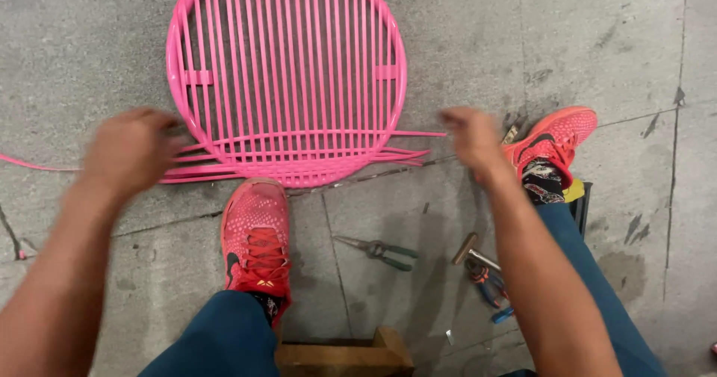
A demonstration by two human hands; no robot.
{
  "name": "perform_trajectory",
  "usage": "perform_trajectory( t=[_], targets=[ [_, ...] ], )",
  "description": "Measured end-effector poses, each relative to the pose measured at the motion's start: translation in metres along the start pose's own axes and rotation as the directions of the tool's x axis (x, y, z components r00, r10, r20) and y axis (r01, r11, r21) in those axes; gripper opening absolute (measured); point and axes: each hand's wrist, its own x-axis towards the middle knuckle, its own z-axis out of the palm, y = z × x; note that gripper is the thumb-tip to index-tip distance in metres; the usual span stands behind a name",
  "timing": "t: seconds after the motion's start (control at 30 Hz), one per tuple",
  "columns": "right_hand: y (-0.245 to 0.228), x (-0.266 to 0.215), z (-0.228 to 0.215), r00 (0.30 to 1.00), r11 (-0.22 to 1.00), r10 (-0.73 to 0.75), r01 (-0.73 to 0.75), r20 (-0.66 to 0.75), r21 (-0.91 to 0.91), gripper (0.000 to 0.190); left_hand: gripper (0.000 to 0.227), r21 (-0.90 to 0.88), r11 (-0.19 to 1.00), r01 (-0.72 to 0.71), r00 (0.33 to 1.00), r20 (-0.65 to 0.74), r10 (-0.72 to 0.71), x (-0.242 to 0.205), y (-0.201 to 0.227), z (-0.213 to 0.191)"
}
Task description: The person is weaving pink plastic strips through a circular pink frame to create a chair seat or back.
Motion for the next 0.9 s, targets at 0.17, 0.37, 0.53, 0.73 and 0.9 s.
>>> perform_trajectory(
  t=[0.17, 0.37, 0.53, 0.73, 0.9],
  targets=[
    [-0.099, -0.006, 0.017, 0.950, 0.963, -0.257, 0.236, 0.177, 0.132, 0.057, 0.057, -0.173, 0.929, -0.326, 0.944, -0.118, 0.309, 0.031, 0.135, 0.027],
    [-0.102, -0.008, 0.028, 0.903, 0.906, -0.423, 0.421, 0.069, 0.050, 0.039, 0.094, -0.048, 0.835, -0.549, 0.830, -0.155, 0.536, 0.047, 0.229, 0.066],
    [-0.098, 0.011, 0.027, 0.911, 0.936, -0.346, 0.350, 0.224, 0.022, 0.032, 0.071, -0.002, 0.875, -0.483, 0.856, -0.213, 0.472, 0.058, 0.238, 0.093],
    [-0.097, 0.006, 0.020, 0.907, 0.947, -0.319, 0.294, 0.275, 0.129, 0.038, 0.061, -0.072, 0.888, -0.455, 0.874, -0.229, 0.429, 0.055, 0.239, 0.102],
    [-0.101, -0.003, 0.015, 0.887, 0.916, -0.402, 0.386, 0.226, 0.114, 0.039, 0.059, -0.082, 0.892, -0.444, 0.882, -0.216, 0.419, 0.053, 0.239, 0.106]
  ],
)
